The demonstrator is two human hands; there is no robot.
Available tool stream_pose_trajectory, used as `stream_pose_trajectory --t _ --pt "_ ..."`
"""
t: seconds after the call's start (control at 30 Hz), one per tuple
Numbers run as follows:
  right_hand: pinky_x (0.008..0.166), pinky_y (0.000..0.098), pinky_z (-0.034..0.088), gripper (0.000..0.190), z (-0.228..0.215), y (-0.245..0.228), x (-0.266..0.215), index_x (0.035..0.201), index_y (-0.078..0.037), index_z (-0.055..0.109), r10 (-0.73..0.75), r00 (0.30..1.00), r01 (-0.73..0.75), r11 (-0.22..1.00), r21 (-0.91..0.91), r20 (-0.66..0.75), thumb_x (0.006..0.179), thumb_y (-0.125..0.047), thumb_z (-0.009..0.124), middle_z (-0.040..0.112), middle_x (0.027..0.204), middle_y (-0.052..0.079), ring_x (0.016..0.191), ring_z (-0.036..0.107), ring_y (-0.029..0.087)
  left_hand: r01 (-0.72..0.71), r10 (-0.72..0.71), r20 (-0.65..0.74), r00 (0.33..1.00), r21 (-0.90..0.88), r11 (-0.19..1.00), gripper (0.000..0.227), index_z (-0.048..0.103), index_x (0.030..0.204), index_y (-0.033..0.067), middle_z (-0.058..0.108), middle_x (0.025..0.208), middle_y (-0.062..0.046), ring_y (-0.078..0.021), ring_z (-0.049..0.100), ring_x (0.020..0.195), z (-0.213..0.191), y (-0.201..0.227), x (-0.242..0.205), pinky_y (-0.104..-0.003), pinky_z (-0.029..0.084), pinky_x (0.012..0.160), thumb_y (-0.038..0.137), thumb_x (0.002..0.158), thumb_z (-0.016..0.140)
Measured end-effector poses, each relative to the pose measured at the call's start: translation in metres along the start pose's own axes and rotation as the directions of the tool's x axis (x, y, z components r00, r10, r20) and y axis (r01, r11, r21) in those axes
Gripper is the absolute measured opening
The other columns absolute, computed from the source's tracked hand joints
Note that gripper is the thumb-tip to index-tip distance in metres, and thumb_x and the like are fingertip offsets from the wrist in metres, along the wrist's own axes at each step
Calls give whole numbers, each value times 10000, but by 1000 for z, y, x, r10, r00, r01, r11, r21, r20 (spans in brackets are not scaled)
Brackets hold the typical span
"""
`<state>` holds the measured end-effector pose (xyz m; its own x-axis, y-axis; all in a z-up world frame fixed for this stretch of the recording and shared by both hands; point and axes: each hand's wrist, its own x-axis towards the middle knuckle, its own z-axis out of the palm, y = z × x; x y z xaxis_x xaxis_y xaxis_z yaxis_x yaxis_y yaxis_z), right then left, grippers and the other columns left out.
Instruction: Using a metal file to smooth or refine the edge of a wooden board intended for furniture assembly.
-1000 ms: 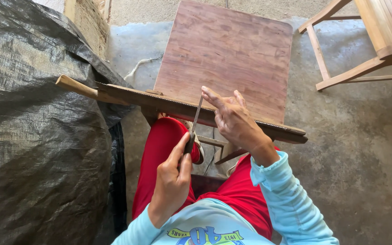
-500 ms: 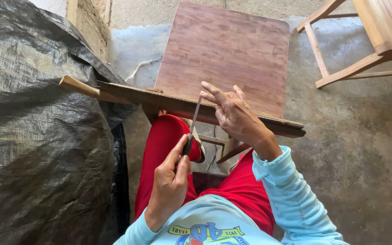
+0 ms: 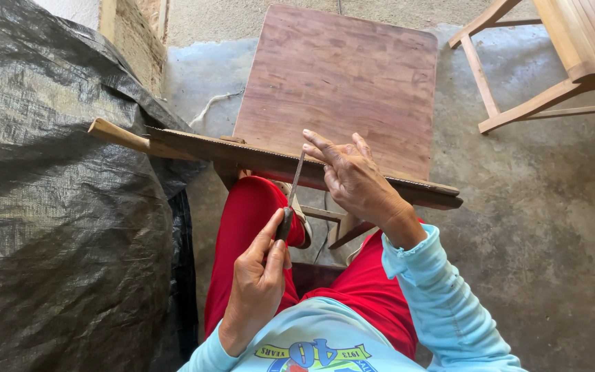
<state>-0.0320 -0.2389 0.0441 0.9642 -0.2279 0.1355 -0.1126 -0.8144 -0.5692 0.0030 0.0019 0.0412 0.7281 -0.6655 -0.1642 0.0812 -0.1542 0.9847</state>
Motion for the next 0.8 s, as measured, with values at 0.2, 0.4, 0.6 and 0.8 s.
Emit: stream_pose_trajectory --t 0.2,0.4,0.6,0.8 --pt "1202 685 184 708 0 -2 2 1590 -191 290 15 1000 -16 1000 10 15 945 -7 517 668 1403 -23 1246 604 251 -11 10 -8 1000 -15 1000 519 513 1514 51 557 716 19 -23 466 600 1 -4 0 -197 411 510 33 996 525" --pt "1210 674 186 709 3 -3 1 1595 -188 285 12 1000 -13 1000 6 11 949 -9 517 662 1411 -16 1255 599 252 17 -18 -12 1000 -24 1000 519 522 1511 68 551 707 16 -27 464 593 0 -5 -2 -199 410 505 40 992 524" --pt "1190 699 178 761 8 0 0 1593 -169 289 27 999 -27 1000 -4 -19 897 5 542 647 1421 23 1287 591 261 -4 4 1 1000 -48 999 515 557 1499 73 539 726 44 -17 456 616 0 -28 3 -182 399 525 31 986 538" --pt "1202 723 186 721 22 1 0 1587 -151 342 69 995 -70 997 -16 -72 911 -9 552 669 1377 41 1251 624 262 65 -62 41 997 -79 995 541 555 1492 110 479 658 47 -23 359 491 -3 -60 12 -205 297 429 14 960 527"
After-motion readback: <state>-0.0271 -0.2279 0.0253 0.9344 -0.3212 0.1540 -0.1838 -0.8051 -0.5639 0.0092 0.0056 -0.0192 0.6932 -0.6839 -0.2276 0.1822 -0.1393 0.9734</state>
